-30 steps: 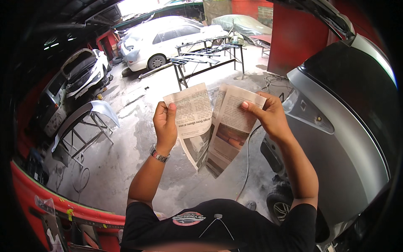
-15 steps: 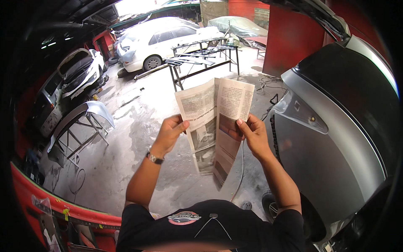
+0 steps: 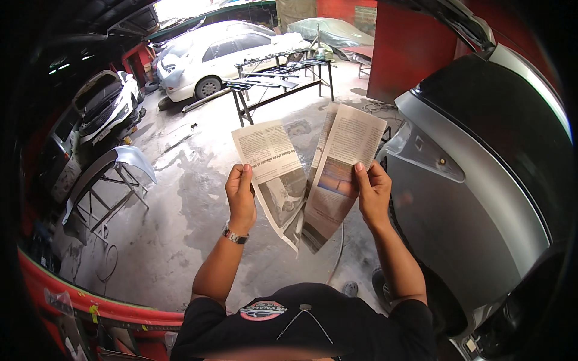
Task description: Preparing a car for paint by tearing newspaper and taping it to a door panel.
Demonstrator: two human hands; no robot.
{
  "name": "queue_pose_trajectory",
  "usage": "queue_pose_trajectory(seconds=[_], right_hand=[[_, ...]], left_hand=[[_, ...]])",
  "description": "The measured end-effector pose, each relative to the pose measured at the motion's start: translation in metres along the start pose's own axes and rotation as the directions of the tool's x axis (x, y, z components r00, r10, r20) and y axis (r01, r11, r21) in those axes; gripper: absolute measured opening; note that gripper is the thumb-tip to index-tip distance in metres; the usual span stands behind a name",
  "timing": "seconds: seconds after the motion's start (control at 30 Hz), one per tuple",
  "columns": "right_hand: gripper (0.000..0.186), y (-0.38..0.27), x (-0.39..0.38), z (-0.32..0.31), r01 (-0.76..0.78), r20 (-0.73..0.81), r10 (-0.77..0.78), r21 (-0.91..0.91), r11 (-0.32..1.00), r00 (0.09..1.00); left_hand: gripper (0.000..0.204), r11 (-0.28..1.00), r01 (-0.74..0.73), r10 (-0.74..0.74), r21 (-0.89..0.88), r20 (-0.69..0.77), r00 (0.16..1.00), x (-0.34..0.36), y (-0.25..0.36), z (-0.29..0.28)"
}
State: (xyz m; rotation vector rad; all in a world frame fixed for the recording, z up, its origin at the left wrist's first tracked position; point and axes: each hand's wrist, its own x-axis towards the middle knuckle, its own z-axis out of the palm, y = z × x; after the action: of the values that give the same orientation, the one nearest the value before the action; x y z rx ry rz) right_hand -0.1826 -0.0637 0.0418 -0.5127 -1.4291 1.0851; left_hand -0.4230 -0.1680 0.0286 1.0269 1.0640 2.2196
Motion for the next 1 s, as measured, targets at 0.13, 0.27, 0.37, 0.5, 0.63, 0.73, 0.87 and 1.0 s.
queue_pose_trajectory(seconds=[0.13, 0.27, 0.37, 0.5, 0.63, 0.73, 0.87, 1.0], right_hand=[[0.022, -0.014, 0.002, 0.000, 0.030, -0.021, -0.031, -0.017, 0.999, 0.999], [0.021, -0.042, -0.003, 0.018, -0.062, -0.021, 0.065, 0.111, 0.992, 0.998], [0.018, -0.029, 0.001, 0.005, 0.072, -0.060, -0.075, -0.042, 0.997, 0.995], [0.016, -0.024, 0.001, -0.003, 0.263, -0.081, -0.321, -0.406, 0.875, 0.944], [0.016, -0.020, 0.007, -0.006, 0.285, -0.106, -0.342, -0.358, 0.889, 0.934], [0.016, -0.020, 0.013, -0.007, 0.324, -0.135, -0.380, -0.316, 0.892, 0.915], [0.016, -0.022, 0.015, -0.004, 0.253, -0.120, -0.282, -0.210, 0.944, 0.952], [0.020, -0.012, 0.007, -0.025, 0.132, 0.097, -0.102, -0.377, 0.917, 0.990]], left_hand=[[0.021, 0.996, 0.051, -0.045, -0.076, 0.079, 0.996, -0.005, 0.007, 0.009], [0.027, 0.959, 0.161, -0.249, 0.234, 0.415, 0.875, -0.030, -0.016, -0.009], [0.027, 0.966, 0.203, -0.245, 0.160, 0.319, 0.916, -0.033, -0.024, -0.005], [0.027, 0.987, 0.135, -0.154, 0.087, 0.271, 0.950, -0.027, -0.020, -0.004], [0.027, 0.986, 0.068, -0.098, 0.153, 0.197, 0.976, -0.014, -0.019, -0.008], [0.026, 0.976, 0.216, -0.215, 0.029, 0.275, 0.937, -0.015, -0.005, 0.002], [0.027, 0.939, 0.166, -0.296, 0.300, 0.469, 0.832, -0.038, -0.039, -0.017], [0.026, 0.962, 0.231, -0.265, 0.148, 0.291, 0.919, -0.037, -0.032, -0.011]])
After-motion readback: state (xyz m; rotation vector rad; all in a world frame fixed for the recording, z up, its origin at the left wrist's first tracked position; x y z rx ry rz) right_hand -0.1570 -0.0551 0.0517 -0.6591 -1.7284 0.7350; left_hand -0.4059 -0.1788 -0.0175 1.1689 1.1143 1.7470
